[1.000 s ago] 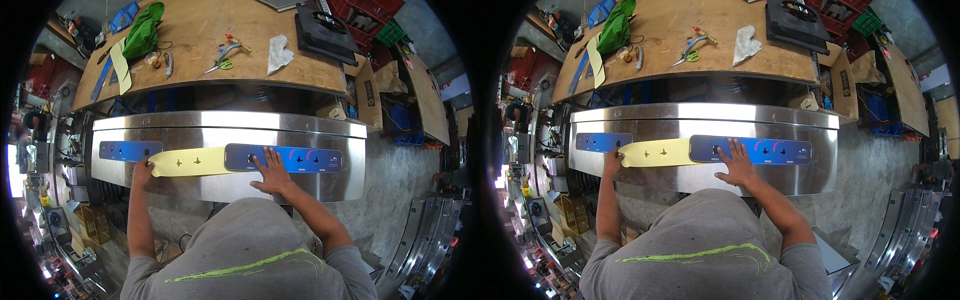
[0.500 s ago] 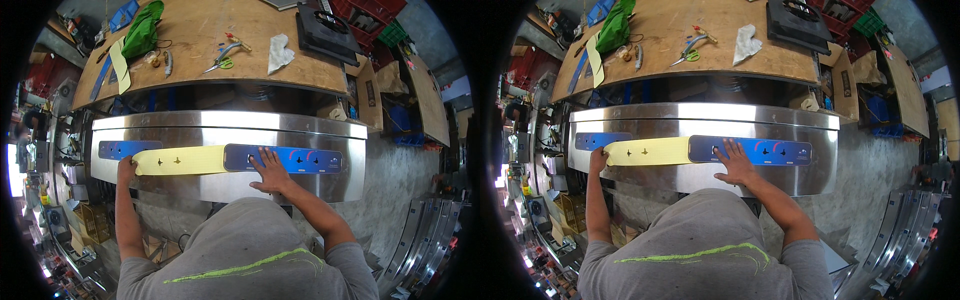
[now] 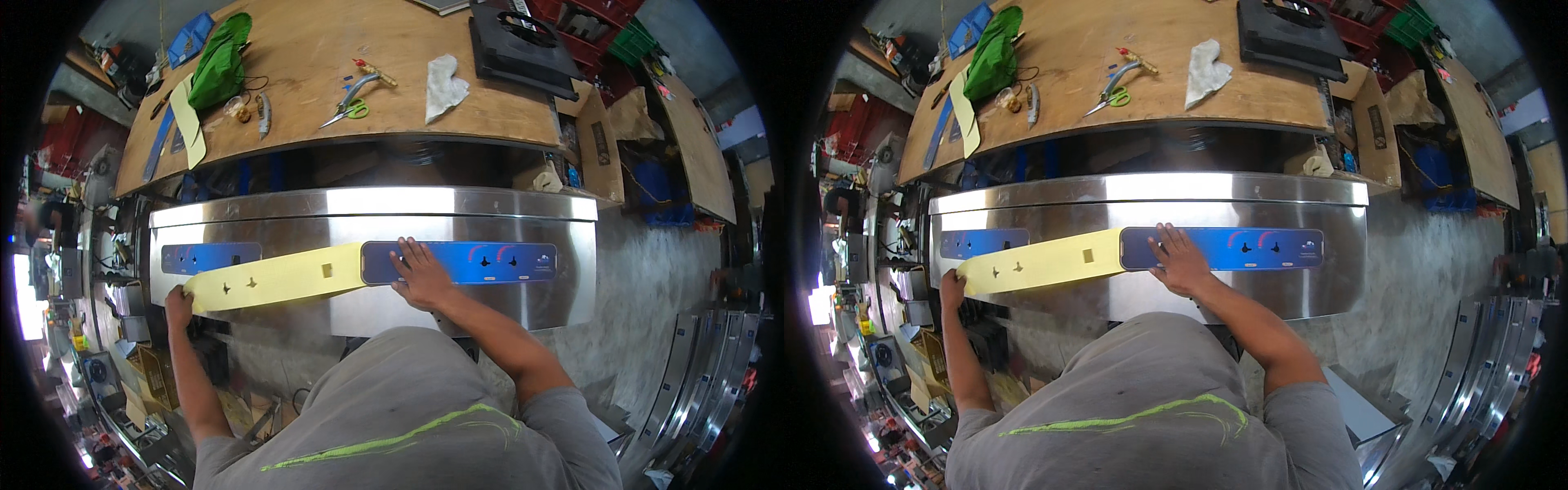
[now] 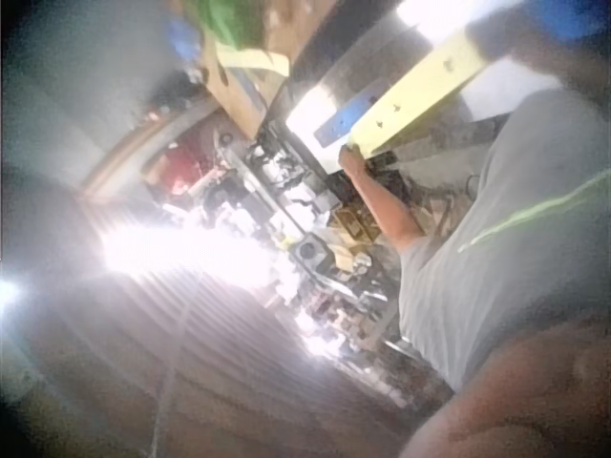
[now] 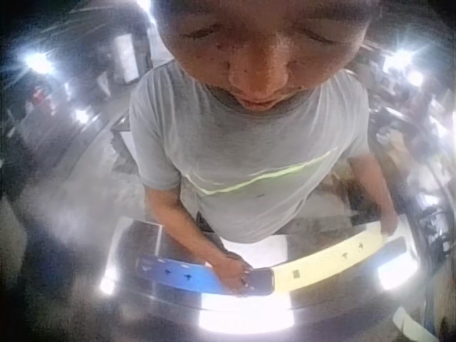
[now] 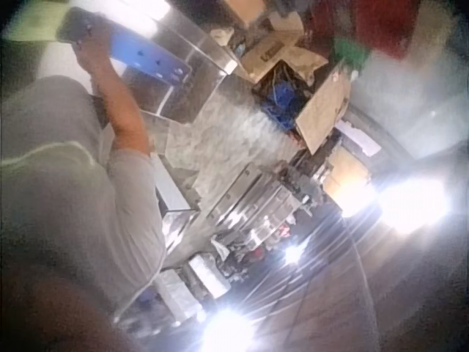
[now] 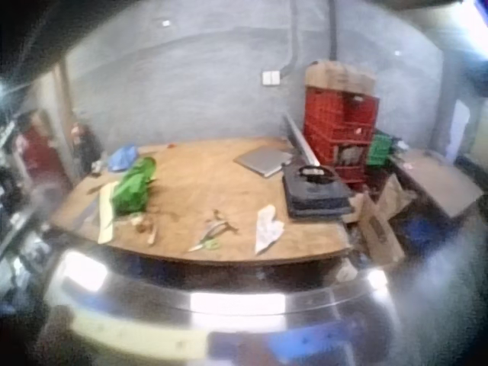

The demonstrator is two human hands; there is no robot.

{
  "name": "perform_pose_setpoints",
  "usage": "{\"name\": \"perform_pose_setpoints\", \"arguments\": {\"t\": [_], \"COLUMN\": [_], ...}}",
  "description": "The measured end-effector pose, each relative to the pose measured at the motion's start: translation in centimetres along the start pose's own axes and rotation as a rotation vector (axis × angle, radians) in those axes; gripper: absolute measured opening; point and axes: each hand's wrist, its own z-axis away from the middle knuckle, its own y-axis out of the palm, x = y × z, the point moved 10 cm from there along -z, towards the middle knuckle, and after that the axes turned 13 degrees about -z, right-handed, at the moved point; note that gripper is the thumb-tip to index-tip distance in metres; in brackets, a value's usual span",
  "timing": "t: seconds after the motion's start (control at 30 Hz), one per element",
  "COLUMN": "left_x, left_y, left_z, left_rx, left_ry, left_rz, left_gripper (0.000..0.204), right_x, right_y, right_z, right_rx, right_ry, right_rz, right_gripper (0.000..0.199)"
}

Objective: The person applies a blue sticker to a stainless steel surface, smoothing it with their hands. They then use a yellow cloth to rub the sticker, peel it off, and reapply it to ensure proper adhesion.

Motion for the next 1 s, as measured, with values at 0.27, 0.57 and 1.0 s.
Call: {"name": "perform_pose_setpoints", "arguments": {"t": [0.27,0.57,1.0], "left_x": [6.4,0.7,-27.9], "left_y": [-1.9,-4.9,-17.1], "left_z": [1.4,-5.1,-3.4], "left_rx": [-0.049,-0.125,-0.17], "left_ry": [-0.042,0.223,0.581], "left_rz": [0.037,0.013,-0.216], "left_gripper": [0.027,0.042,0.047], "right_x": [1.2,2.2,3.3], "right_y": [-0.5,0.8,3.8], "right_z": [-1.1,-3.9,-0.2], "right_rx": [-0.092,-0.253,-0.264], "right_ry": [-0.107,-0.193,-0.167], "right_rz": [-0.034,-0.673,-0.238], "right_gripper": [0.062,0.041,0.077]}}
